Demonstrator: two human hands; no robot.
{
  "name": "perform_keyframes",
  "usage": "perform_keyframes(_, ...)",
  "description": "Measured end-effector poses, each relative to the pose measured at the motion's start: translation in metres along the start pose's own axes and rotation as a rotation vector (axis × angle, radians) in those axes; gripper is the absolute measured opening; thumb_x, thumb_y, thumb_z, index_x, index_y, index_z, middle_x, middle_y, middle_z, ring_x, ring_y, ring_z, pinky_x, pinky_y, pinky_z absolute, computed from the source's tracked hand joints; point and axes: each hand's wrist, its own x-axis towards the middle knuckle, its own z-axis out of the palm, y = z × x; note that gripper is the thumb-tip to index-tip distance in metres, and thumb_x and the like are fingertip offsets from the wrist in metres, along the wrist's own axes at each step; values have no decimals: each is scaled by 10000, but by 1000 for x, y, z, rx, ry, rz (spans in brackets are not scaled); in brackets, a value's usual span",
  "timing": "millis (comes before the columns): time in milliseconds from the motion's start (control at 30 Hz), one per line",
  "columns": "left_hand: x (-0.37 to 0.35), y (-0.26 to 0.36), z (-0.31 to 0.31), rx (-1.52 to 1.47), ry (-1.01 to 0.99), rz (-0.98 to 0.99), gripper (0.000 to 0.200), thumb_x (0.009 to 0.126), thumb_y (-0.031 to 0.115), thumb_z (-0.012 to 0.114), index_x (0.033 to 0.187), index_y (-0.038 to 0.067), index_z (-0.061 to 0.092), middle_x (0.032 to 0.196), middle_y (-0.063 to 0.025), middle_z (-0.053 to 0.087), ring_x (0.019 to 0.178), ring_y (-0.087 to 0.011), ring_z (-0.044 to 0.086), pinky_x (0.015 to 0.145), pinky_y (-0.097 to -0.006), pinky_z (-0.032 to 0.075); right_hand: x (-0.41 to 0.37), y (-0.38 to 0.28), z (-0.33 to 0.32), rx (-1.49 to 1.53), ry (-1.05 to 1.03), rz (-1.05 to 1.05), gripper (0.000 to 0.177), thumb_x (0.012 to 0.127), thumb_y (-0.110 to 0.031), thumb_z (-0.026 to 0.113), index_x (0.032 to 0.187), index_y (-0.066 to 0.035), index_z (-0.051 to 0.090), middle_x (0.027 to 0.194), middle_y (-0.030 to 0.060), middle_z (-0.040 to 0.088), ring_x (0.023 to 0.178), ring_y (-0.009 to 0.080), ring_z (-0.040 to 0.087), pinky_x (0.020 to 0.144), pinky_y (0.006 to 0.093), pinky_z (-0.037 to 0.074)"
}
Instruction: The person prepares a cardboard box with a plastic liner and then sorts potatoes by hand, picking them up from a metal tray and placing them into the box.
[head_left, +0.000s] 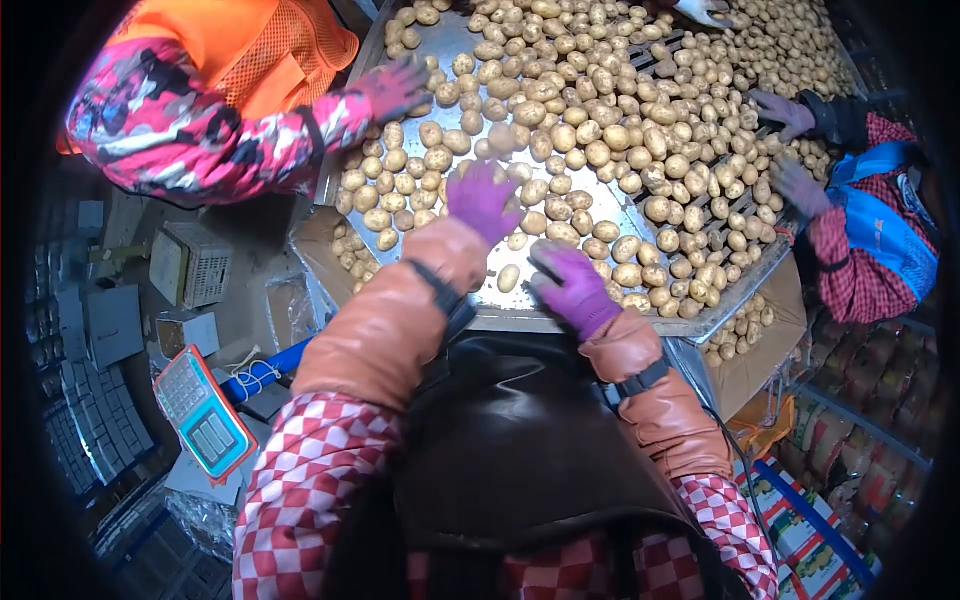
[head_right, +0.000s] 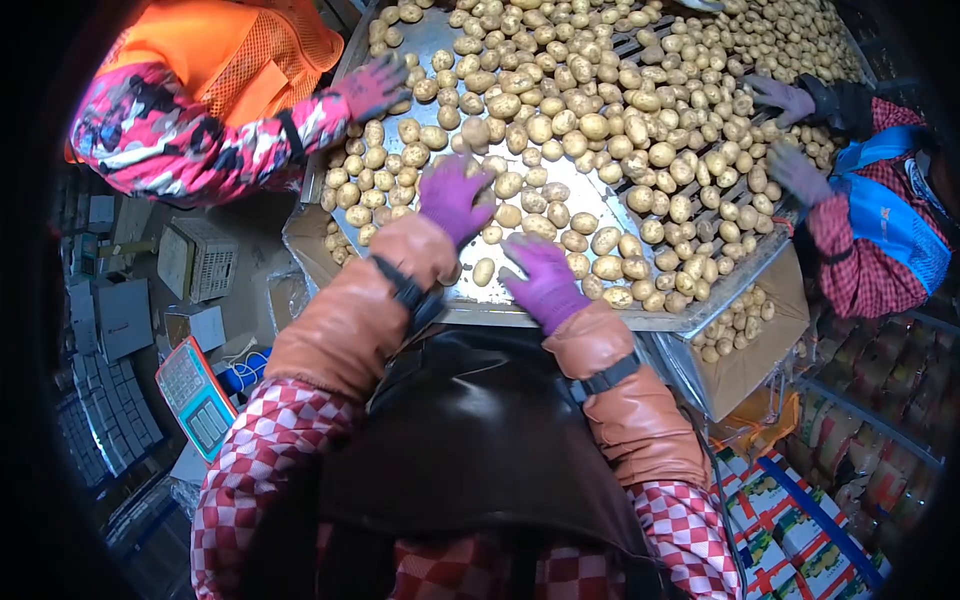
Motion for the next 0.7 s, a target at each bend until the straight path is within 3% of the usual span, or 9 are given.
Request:
perform_keyframes(67,-45,-14,-16,-29,-7,167,543,743,428,696,1241,233,603,1429,-173,431,1292,-345,422,1066,-594,240,-9,12,-19,107,121,59,384,813,-188,693,1182,-89,653,1225,147,627,1140,353,578,1020,429,428)
perform_keyframes(167,-88,-18,-32,54,-70,-56,496,730,396,714,1181,207,628,1334,-121,511,1299,-281,424,1061,-594,236,-23,18,-52,277,246,278,363,828,-98,664,1183,-29,633,1183,177,628,1126,305,593,998,372,448)
perform_keyframes(267,-97,6,-43,-3,-199,-99,517,721,384,701,1193,194,608,1321,-142,516,1250,-335,454,1071,-550,267,-33,43,-44,217,398,331,377,829,-102,659,1199,-36,628,1227,189,607,1165,318,567,1010,393,436)
perform_keyframes(300,-102,16,-47,-24,-47,118,497,704,336,703,1167,183,609,1283,-120,533,1234,-344,459,1060,-524,295,-32,41,-44,167,385,306,388,826,-115,664,1204,-38,626,1231,193,605,1168,330,562,1016,405,429)
perform_keyframes(400,-115,-9,-47,5,-132,341,471,707,276,693,1158,172,605,1283,-106,534,1231,-349,459,1037,-539,317,-31,38,-48,-15,373,246,428,811,-153,680,1220,-45,619,1239,207,600,1173,368,547,1033,438,407)
perform_keyframes(533,-115,-17,-79,-137,-306,-160,367,739,231,680,1093,146,640,1248,-94,571,1201,-349,491,966,-505,386,-49,63,-73,-277,463,426,598,767,-224,715,1310,-41,545,1326,253,516,1196,418,502,1023,481,397)
perform_keyframes(567,-116,-19,-78,-129,-56,-102,305,732,209,661,1024,122,660,1056,-80,609,1002,-332,561,791,-486,439,-49,63,-68,-278,383,565,643,758,-258,724,1334,-55,523,1344,248,495,1222,424,471,1033,492,378)
perform_keyframes(600,-112,-20,-76,-78,38,-66,316,726,206,672,1032,126,659,1077,-90,605,1016,-337,556,805,-490,437,-49,62,-62,-281,303,707,690,750,-292,733,1359,-68,501,1362,242,474,1248,429,441,1043,503,360)
perform_keyframes(700,-69,-3,-60,19,219,2,359,706,202,709,1055,141,657,1140,-122,586,1065,-353,535,844,-501,433,-34,26,-19,-397,115,400,702,746,-344,728,1377,-138,500,1349,209,484,1320,430,339,1078,516,296)
